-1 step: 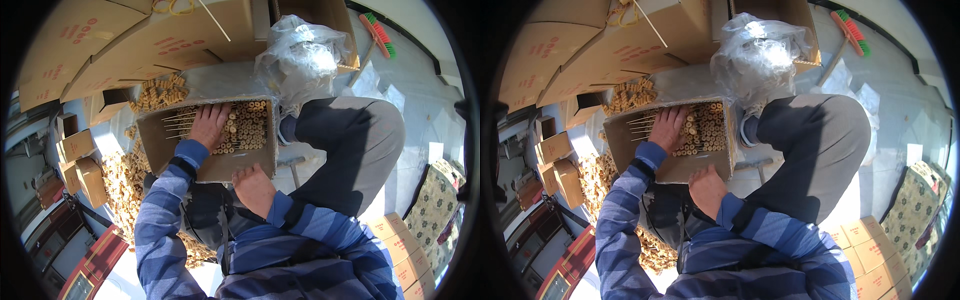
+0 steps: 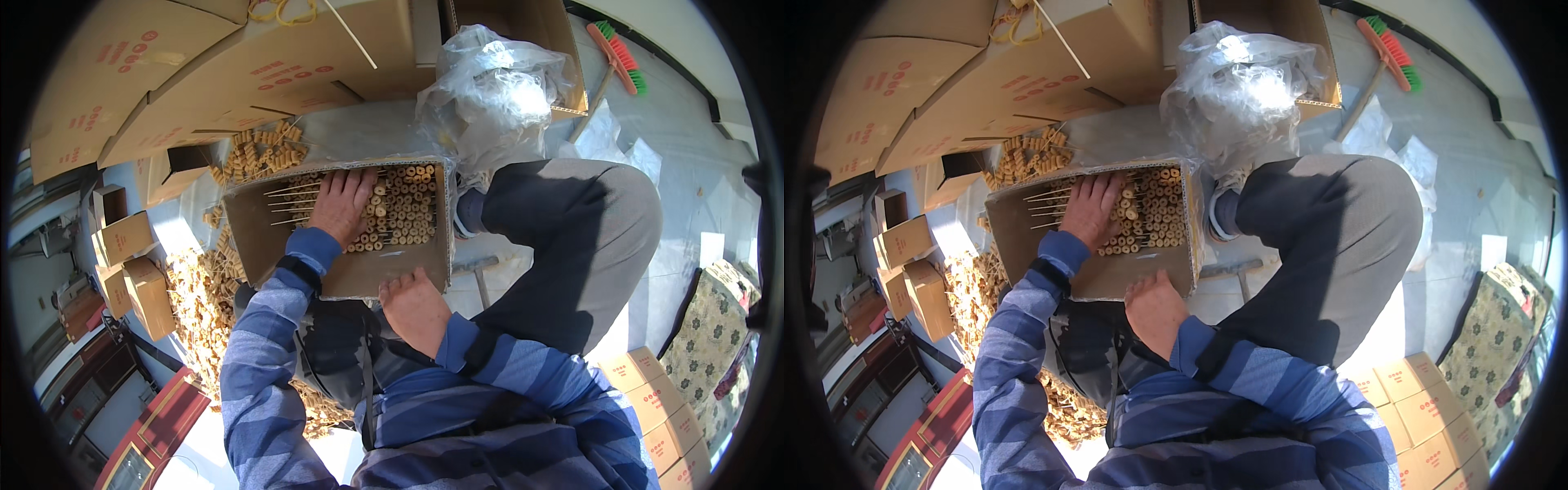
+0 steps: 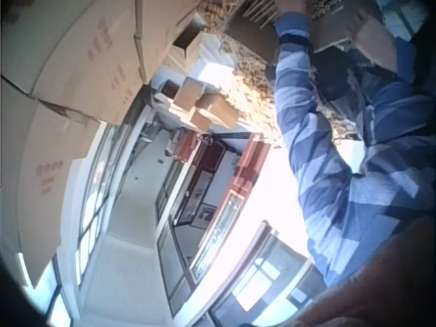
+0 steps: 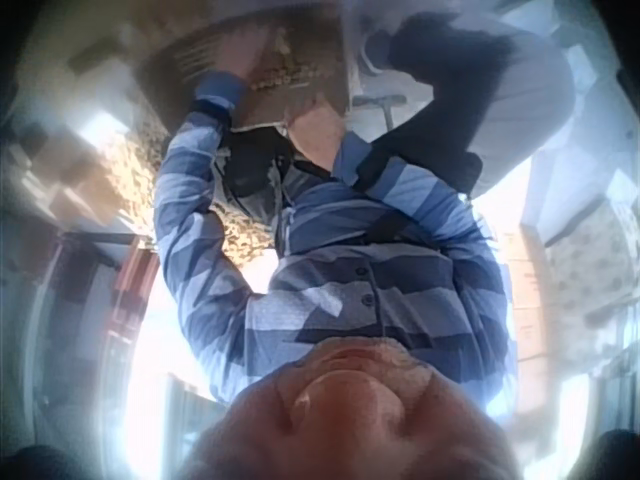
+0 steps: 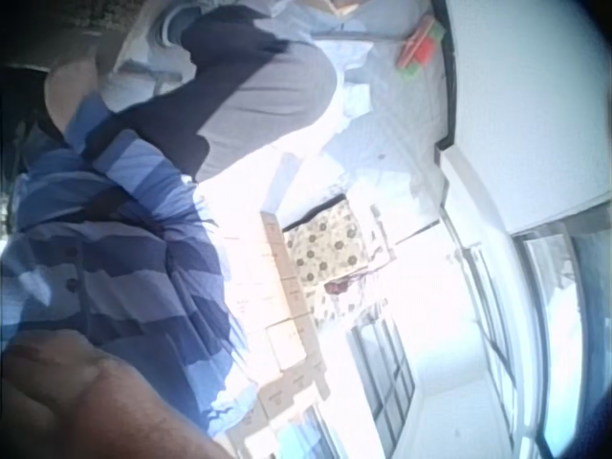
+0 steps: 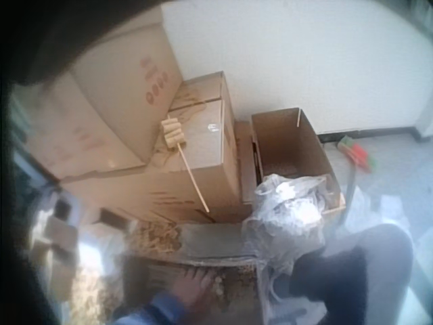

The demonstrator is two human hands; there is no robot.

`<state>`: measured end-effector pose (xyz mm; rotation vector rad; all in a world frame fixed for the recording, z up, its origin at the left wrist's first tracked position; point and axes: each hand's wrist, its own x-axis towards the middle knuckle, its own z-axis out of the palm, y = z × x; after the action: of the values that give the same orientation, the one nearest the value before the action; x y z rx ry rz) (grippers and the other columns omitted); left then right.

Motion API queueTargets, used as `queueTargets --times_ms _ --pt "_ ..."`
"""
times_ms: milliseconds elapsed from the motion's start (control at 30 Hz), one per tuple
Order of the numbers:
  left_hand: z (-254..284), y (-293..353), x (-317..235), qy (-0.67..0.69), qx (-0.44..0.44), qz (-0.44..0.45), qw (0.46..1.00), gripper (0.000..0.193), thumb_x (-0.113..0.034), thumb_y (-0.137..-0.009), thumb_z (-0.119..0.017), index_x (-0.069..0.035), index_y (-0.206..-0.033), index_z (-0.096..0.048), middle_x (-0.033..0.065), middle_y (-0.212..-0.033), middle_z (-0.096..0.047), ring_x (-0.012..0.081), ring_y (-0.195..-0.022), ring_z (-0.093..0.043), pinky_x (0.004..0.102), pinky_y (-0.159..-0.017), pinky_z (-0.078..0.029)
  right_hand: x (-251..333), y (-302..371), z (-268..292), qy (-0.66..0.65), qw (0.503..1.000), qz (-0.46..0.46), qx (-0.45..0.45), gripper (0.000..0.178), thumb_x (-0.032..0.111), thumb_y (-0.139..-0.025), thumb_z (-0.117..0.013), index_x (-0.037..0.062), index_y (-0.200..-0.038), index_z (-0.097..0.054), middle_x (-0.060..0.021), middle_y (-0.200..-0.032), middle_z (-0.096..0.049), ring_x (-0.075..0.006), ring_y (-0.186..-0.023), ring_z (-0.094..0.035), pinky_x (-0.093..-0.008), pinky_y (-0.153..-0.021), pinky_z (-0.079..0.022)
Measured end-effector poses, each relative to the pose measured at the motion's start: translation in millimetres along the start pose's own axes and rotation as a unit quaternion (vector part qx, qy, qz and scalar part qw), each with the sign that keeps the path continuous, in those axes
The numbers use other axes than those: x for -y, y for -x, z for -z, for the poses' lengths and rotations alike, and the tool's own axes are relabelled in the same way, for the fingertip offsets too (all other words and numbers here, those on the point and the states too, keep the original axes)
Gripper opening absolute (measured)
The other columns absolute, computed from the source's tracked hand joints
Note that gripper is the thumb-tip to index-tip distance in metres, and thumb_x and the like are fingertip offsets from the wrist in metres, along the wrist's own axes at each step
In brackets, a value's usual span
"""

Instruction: The person sits on the floor and repeatedly picks up small cylindrical snack pieces and wooden skewers. They thread the snacks onto the skewers and place the completed skewers into a cardboard box.

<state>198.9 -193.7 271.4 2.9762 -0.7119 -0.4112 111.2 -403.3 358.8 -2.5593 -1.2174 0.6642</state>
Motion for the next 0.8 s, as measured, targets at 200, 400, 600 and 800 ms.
queueTargets --times_ms 200,400,600,800 --pt "-17.9 -2.1 11.0 -0.030 -0.002 -0.019 0.999 0.098 -0.020 -0.068 -0.080 -0.010 -0.153 -0.031 0.0166 -0.147 -0.040 0.0377 -0.135 -0.039 0.0529 -0.117 -0.029 0.1 1.0 2.5 -0.016 1.000 0.006 -0.007 0.034 0.017 -0.088 -0.057 -0.0017 -0.115 -0.067 -0.0095 -0.094 -0.070 -0.0237 -0.090 -0.066 -0.0393 -0.087 -0.048" --pt "-43.0 -3.8 26.4 0.023 0.050 0.002 0.998 0.097 -0.022 -0.071 -0.080 -0.012 -0.154 -0.031 0.0162 -0.149 -0.040 0.0390 -0.137 -0.039 0.0547 -0.118 -0.028 1.0 -0.1 -2.0 -0.049 0.999 -0.001 0.014 0.026 0.019 -0.089 -0.055 0.0027 -0.103 -0.070 -0.0098 -0.097 -0.070 -0.0253 -0.096 -0.065 -0.0449 -0.092 -0.047" --pt "-51.0 -3.6 36.6 0.029 0.100 0.056 0.993 0.103 -0.028 -0.072 -0.085 -0.017 -0.157 -0.029 0.0153 -0.151 -0.041 0.0402 -0.140 -0.037 0.0575 -0.119 -0.025 2.3 -3.3 -3.7 -0.044 0.999 -0.007 0.024 0.028 0.019 -0.088 -0.055 0.0012 -0.107 -0.068 -0.0103 -0.097 -0.070 -0.0258 -0.094 -0.066 -0.0450 -0.092 -0.047" --pt "-43.5 -6.3 30.2 0.009 0.101 0.076 0.992 0.103 -0.029 -0.071 -0.087 -0.019 -0.157 -0.030 0.0141 -0.152 -0.041 0.0405 -0.140 -0.037 0.0595 -0.118 -0.025 3.0 -3.7 -3.0 -0.042 0.999 -0.006 0.034 0.031 0.018 -0.089 -0.055 -0.0003 -0.110 -0.067 -0.0116 -0.099 -0.070 -0.0263 -0.095 -0.066 -0.0454 -0.093 -0.047"
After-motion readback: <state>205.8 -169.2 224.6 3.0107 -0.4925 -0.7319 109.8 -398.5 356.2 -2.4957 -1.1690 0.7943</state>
